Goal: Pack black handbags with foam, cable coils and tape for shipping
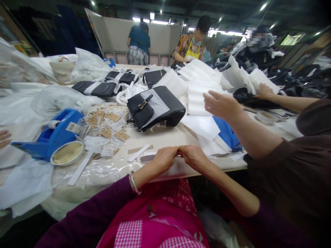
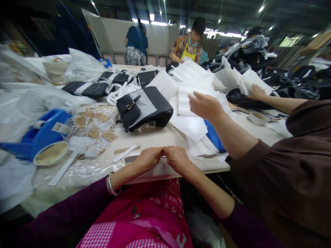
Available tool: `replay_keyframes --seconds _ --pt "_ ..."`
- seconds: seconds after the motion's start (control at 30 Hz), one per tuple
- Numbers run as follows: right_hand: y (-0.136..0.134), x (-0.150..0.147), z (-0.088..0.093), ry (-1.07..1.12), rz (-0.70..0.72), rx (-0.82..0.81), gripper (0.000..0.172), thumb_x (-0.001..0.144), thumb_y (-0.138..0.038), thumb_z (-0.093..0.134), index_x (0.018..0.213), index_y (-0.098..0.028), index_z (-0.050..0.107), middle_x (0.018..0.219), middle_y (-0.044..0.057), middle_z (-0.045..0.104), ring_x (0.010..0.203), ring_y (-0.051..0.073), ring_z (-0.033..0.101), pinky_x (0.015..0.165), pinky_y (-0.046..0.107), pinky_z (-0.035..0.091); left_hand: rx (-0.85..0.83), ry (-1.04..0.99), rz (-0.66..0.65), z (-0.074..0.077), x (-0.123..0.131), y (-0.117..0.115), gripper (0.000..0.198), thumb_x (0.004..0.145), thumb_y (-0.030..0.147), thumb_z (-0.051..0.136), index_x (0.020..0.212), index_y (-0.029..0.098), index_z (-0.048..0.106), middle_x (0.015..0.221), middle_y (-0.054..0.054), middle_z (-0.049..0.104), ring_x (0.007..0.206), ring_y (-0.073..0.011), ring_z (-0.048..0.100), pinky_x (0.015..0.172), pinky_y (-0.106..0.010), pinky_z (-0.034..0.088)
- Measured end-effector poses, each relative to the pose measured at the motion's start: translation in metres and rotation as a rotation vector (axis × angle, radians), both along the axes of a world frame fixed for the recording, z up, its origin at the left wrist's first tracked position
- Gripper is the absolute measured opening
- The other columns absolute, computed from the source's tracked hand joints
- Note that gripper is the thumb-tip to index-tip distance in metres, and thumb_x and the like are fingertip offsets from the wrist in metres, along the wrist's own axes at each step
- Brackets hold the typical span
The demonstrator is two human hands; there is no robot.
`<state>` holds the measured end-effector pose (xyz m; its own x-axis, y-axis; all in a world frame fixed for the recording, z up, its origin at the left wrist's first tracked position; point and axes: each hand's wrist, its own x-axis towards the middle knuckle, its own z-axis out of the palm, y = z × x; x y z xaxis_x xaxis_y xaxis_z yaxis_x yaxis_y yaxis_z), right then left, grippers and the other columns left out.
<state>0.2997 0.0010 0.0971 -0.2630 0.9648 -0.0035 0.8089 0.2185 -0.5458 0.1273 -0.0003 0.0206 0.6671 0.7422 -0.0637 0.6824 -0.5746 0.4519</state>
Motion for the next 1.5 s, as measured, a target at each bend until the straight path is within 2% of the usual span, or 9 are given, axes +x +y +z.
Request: replay_keyframes --seconds 0.1,0.17,0.4,0.63,0.83,0.97,1.07,1.27,1.5 --pt "-0.038 -0.014 -0.036 -0.252 -0.019 -0.011 0.018 0.079 -0.01 0.051 0.079 -0.019 0.067 0.073 0.007 0.069 0.071 0.021 0.064 0.061 0.027 0.039 -0.002 0.032 0.019 0.001 -0.001 -0.003 0.029 0.089 0.019 0.04 0.111 0.02 0.06 0.099 -0.012 0.07 0.088 -0.0274 0.065 0.077 -0.036 0.048" --pt "-0.044 -0.017 -0.045 -0.395 0.008 0.003 0.02 0.085 -0.015 0.047 0.086 -0.02 0.067 0.078 0.007 0.07 0.073 0.022 0.064 0.059 0.027 0.035 0.015 0.05 0.021 0.004 -0.002 -0.006 0.03 0.09 0.02 0.039 0.11 0.019 0.061 0.097 -0.014 0.071 0.086 -0.029 0.066 0.075 -0.037 0.048" --pt "-0.038 -0.005 -0.05 -0.204 0.053 0.059 0.025 0.09 -0.024 0.046 0.074 -0.02 0.065 0.064 0.002 0.065 0.062 0.015 0.059 0.06 0.025 0.033 0.069 0.054 -0.013 0.018 -0.005 -0.013 0.03 0.092 0.022 0.038 0.103 0.016 0.064 0.091 -0.016 0.071 0.085 -0.0294 0.067 0.074 -0.037 0.049" --pt "-0.043 -0.002 -0.054 0.288 0.087 -0.053 0.032 0.087 -0.032 0.052 0.06 -0.017 0.058 0.052 -0.002 0.054 0.053 0.011 0.048 0.058 0.024 0.033 0.07 -0.006 -0.126 0.027 -0.017 -0.008 0.025 0.09 0.018 0.043 0.096 0.017 0.067 0.084 -0.012 0.072 0.078 -0.0245 0.067 0.069 -0.03 0.047" --pt "-0.069 -0.023 -0.076 1.031 -0.042 -0.439 0.031 0.08 -0.04 0.064 0.063 -0.016 0.055 0.049 -0.005 0.048 0.044 0.006 0.031 0.046 0.022 0.021 0.032 -0.319 -0.188 0.032 -0.032 -0.033 0.022 0.09 0.019 0.045 0.081 0.018 0.066 0.07 -0.001 0.067 0.063 -0.0128 0.06 0.062 -0.021 0.04" --pt "-0.093 -0.038 -0.09 1.374 -0.155 -0.631 0.033 0.077 -0.046 0.067 0.068 -0.017 0.052 0.045 -0.009 0.037 0.041 0.005 0.021 0.045 0.022 0.017 0.066 -0.463 0.048 0.052 -0.054 -0.048 0.026 0.091 0.021 0.044 0.069 0.018 0.058 0.059 0.002 0.057 0.056 -0.0097 0.052 0.057 -0.02 0.036" --pt "-0.087 -0.026 -0.082 1.236 -0.276 -0.49 0.035 0.079 -0.049 0.064 0.069 -0.017 0.052 0.047 -0.008 0.04 0.043 0.006 0.025 0.046 0.022 0.02 0.017 -0.467 0.313 0.064 -0.068 -0.034 0.028 0.094 0.027 0.04 0.073 0.018 0.057 0.058 0.004 0.055 0.051 -0.0091 0.048 0.057 -0.021 0.038" --pt "-0.034 -0.003 -0.058 0.312 -0.205 0.047 0.021 0.088 -0.026 0.051 0.07 -0.017 0.058 0.073 0.001 0.058 0.07 0.013 0.05 0.067 0.025 0.034 0.003 0.083 0.139 0.035 -0.038 0.003 0.01 0.085 0.02 0.053 0.08 0.016 0.06 0.087 -0.006 0.063 0.083 -0.0188 0.06 0.074 -0.027 0.043" --pt "-0.016 -0.013 -0.077 -0.132 0.006 -0.014 0.013 0.089 -0.016 0.049 0.094 -0.016 0.061 0.092 0.006 0.061 0.085 0.016 0.055 0.076 0.025 0.036 0.096 0.29 0.158 0.017 0.001 0.002 0.019 0.083 0.023 0.055 0.101 0.018 0.057 0.112 -0.01 0.057 0.095 -0.0249 0.062 0.076 -0.033 0.048"
